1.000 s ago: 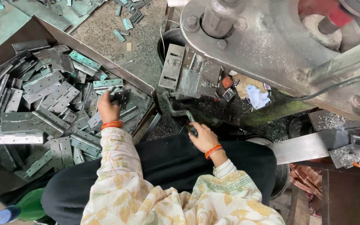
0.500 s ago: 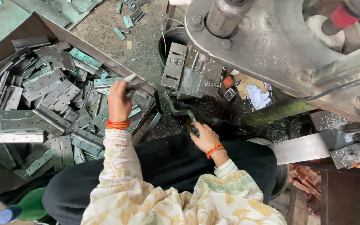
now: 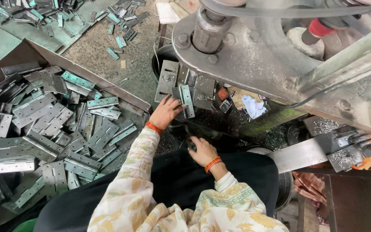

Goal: The person repeatedly picks up metal plates from a bin, places them into a press machine, and operates the lever to process them. The person then removes the processed plates and places them into a collection area.

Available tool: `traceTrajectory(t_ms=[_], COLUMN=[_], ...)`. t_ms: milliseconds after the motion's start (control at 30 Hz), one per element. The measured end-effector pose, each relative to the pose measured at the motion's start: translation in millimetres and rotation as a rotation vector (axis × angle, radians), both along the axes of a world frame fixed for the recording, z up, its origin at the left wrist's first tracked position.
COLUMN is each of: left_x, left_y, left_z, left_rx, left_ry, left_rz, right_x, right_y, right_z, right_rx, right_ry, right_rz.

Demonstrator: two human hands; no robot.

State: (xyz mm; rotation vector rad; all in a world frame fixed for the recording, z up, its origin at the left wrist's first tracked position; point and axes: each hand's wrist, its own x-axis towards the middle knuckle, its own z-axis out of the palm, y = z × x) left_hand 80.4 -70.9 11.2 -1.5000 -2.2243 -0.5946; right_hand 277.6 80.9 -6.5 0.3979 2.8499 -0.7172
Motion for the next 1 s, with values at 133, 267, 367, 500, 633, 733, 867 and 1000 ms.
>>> traceTrajectory(t_ms=[133,267,367,500,633,733,867,1000], left_x=[5.1,15.8,13.7,-5.3,-23.5,-28.3,-25.2,-14.9], left_y=[-1.6,4.9,13.2,24.1,31.9,32.8,28.7,26.3], left_z=[-27.3,-34.1,-39.1,-49.4,-54.6,-55.8,-61.1,-72.0], left_rx=[-0.214,-0.391,-0.273,-0.224,-0.216,-0.242,-0.175,-0.153], left_ry=[0.029,-0.081,-0.095,-0.136,-0.158,-0.181,-0.124,-0.063], left_rz=[0.161,0.241,0.275,0.292,0.302,0.317,0.328,0.415], right_x=[-1.0,-1.3,-1.8,-7.0,-10.4,-1.1,28.3,31.8], right_y=[1.1,-1.0,-3.6,-6.2,-7.8,-11.4,-26.8,-25.6], right_z=[-1.3,-0.8,1.7,2.9,-11.8,-39.1,-85.9,-105.4], right_rx=[-0.007,0.007,0.044,0.082,0.094,0.103,0.004,0.016], right_ry=[0.01,-0.02,-0.009,-0.072,-0.071,-0.029,0.225,0.098], right_rz=[-0.005,-0.008,0.036,0.061,0.017,-0.012,-0.055,-0.085])
